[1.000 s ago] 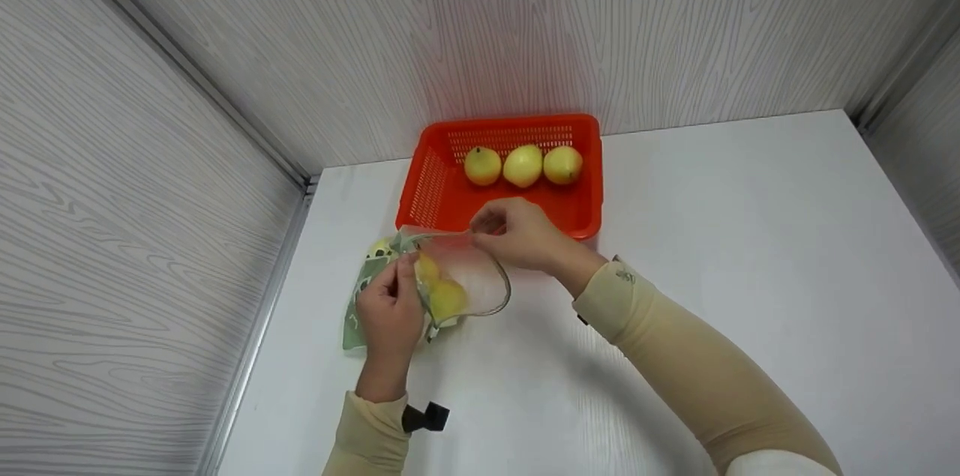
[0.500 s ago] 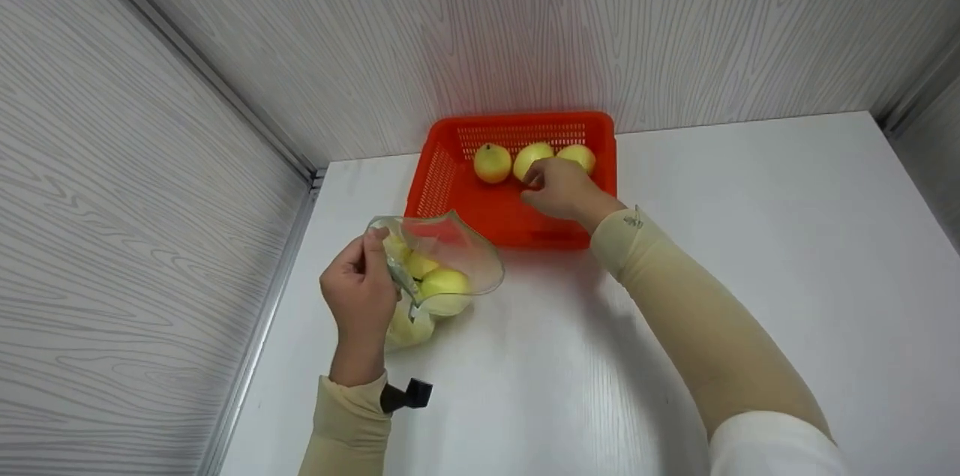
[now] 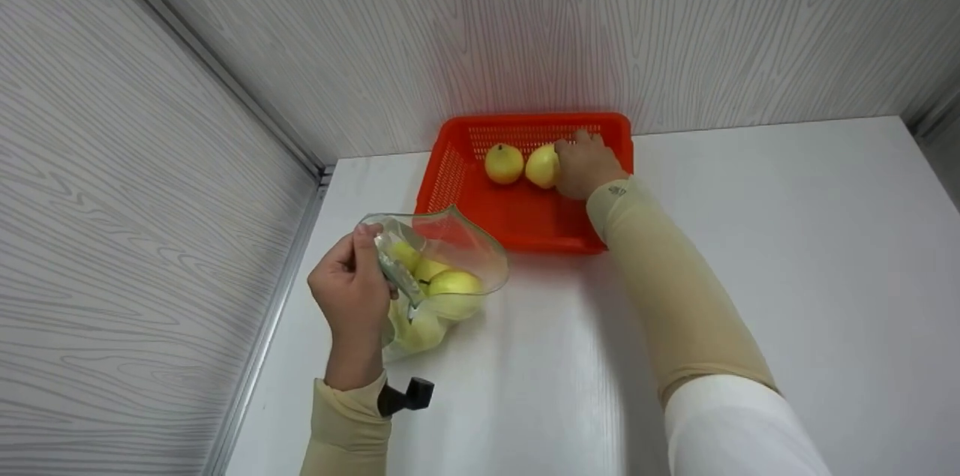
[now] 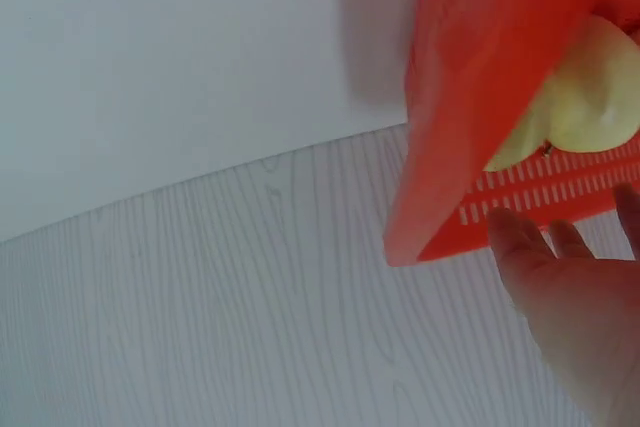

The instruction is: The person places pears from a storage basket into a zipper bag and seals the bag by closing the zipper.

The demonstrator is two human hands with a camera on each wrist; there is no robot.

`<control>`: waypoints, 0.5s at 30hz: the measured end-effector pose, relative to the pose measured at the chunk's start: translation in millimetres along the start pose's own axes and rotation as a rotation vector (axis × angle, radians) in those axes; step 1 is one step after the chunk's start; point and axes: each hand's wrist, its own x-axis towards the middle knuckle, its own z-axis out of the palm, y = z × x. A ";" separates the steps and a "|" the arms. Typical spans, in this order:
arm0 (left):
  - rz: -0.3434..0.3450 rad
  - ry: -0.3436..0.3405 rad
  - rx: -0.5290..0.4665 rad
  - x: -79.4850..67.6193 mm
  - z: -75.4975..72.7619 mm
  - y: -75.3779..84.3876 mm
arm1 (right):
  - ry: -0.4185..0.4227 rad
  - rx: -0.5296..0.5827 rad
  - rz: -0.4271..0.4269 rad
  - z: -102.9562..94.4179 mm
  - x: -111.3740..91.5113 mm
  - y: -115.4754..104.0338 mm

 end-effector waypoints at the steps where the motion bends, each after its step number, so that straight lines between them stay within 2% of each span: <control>1: -0.001 0.001 0.001 -0.5 -1.3 1.4 | 0.000 -0.003 -0.003 2.4 1.1 2.4; 7: -0.010 -0.020 0.021 -4.4 -7.2 8.3 | -0.005 -0.016 0.006 14.3 5.5 13.2; 11: 0.013 -0.048 0.033 -8.2 -9.2 8.5 | -0.003 -0.006 0.011 21.7 5.5 20.2; 15: 0.058 -0.068 0.030 -13.0 -9.5 7.0 | 0.016 -0.098 -0.053 29.4 1.5 27.6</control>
